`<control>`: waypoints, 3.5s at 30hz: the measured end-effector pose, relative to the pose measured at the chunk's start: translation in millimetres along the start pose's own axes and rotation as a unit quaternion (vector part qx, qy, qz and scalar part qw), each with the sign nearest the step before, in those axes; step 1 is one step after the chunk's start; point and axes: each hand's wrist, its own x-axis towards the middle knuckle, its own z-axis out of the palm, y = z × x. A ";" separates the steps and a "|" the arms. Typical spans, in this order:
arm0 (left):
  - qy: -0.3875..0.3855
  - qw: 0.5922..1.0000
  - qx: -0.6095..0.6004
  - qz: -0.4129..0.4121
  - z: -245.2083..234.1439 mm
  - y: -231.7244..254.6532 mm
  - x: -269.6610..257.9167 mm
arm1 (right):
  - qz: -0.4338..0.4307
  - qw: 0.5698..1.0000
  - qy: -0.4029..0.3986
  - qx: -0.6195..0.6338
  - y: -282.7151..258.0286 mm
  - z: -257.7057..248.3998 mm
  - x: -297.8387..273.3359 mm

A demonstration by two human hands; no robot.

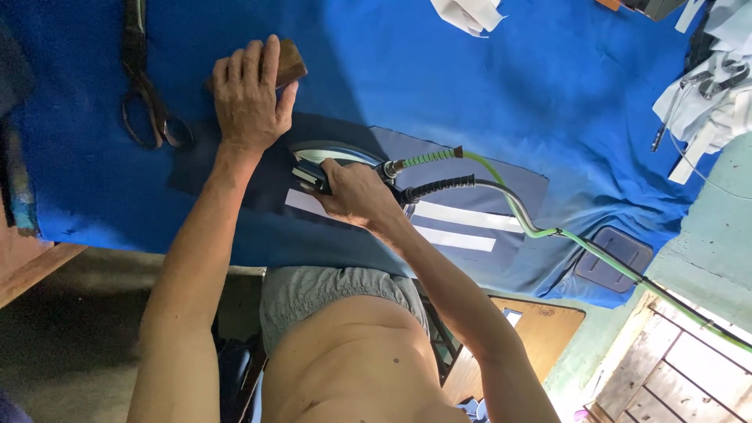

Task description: The person irons white strips onto a dark fabric piece on a blue-covered table, using a steam iron and a wooden block to press the material. They then trim the fabric edges with scissors and continue ironing the strips.

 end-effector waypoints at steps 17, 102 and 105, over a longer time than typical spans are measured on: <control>-0.152 0.950 -0.243 0.123 -48.6 79.3 -77.9 | 0.100 0.985 -0.139 0.019 67.0 -21.0 -115.6; 0.070 0.995 -0.049 0.056 -27.4 99.6 -39.9 | -0.030 0.995 0.095 0.004 108.0 19.7 -115.5; 0.067 0.994 -0.060 0.054 -28.2 99.6 -40.6 | -0.018 0.992 0.125 0.003 100.6 12.7 -116.7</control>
